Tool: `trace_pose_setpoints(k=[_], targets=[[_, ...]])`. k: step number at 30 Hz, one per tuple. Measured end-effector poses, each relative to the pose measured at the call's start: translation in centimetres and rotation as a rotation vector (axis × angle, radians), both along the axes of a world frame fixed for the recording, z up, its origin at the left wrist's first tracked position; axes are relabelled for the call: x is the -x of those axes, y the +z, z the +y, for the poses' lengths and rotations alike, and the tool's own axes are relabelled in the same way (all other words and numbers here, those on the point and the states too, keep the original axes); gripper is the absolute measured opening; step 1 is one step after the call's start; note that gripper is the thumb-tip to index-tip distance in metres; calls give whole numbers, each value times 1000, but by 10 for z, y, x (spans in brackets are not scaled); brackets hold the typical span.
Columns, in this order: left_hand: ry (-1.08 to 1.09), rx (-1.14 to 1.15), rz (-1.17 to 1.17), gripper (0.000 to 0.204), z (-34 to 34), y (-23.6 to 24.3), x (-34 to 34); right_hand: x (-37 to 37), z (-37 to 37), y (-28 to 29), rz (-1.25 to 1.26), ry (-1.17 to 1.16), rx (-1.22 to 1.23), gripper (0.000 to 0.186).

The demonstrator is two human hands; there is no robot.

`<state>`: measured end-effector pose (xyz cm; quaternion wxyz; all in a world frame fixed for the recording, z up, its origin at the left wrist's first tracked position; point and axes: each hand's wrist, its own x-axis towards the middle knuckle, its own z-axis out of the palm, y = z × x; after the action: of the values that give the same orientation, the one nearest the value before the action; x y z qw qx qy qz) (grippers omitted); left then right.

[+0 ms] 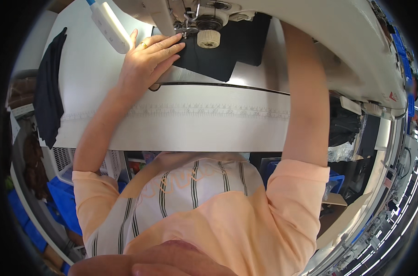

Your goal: Sewing a zipper onto black garment pieces using an industrial sewing machine.

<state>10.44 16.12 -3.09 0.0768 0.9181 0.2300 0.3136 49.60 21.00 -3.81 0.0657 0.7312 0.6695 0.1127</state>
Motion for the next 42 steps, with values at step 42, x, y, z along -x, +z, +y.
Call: trace_pose_setpoints(k=[42], targets=[[100,-126,209,49,-23,10,-1,171,-129,15,338,615,-417,44]])
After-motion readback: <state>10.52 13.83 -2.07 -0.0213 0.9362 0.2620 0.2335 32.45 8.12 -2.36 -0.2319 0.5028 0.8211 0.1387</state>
